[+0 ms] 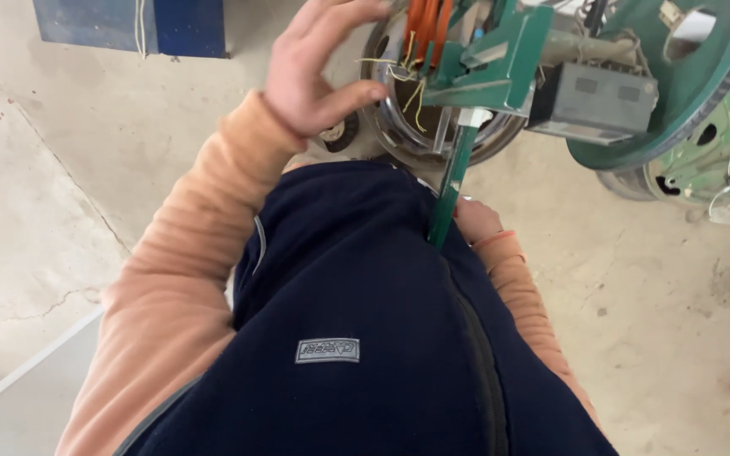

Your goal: Winding and securing copper wires to a stator or electrical component using industrial equipment.

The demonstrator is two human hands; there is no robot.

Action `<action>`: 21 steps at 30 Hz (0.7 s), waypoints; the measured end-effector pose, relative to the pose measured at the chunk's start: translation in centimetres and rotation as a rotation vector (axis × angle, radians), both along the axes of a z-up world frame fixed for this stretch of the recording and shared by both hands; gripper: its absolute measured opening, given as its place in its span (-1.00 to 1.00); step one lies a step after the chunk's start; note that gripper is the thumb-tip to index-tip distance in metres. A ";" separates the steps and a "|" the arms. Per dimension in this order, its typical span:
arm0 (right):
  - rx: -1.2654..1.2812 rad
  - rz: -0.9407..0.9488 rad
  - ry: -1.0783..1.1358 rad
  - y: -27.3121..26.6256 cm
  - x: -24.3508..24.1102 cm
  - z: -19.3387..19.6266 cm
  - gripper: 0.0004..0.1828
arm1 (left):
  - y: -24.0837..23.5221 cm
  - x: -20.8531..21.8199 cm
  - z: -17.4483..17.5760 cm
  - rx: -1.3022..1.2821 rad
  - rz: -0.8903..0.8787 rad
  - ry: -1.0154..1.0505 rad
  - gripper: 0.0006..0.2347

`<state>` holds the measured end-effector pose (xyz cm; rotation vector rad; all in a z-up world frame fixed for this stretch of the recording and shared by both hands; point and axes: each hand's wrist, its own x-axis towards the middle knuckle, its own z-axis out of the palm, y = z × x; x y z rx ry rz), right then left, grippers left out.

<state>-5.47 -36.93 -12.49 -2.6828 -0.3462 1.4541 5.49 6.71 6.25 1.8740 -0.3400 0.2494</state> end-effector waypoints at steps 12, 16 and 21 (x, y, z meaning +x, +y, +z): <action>-0.042 -0.006 -0.062 2.2 4.8 3.4 -0.59 | -3.9 -4.4 -9.1 0.221 -0.206 -0.166 -0.86; -0.078 0.009 0.017 1.3 4.0 1.2 -0.61 | -2.7 -6.0 -11.1 0.162 -0.120 0.035 -0.83; -0.065 0.178 0.003 -2.5 0.8 -6.8 -0.70 | -1.8 -1.9 -9.0 -0.490 0.025 0.453 -0.60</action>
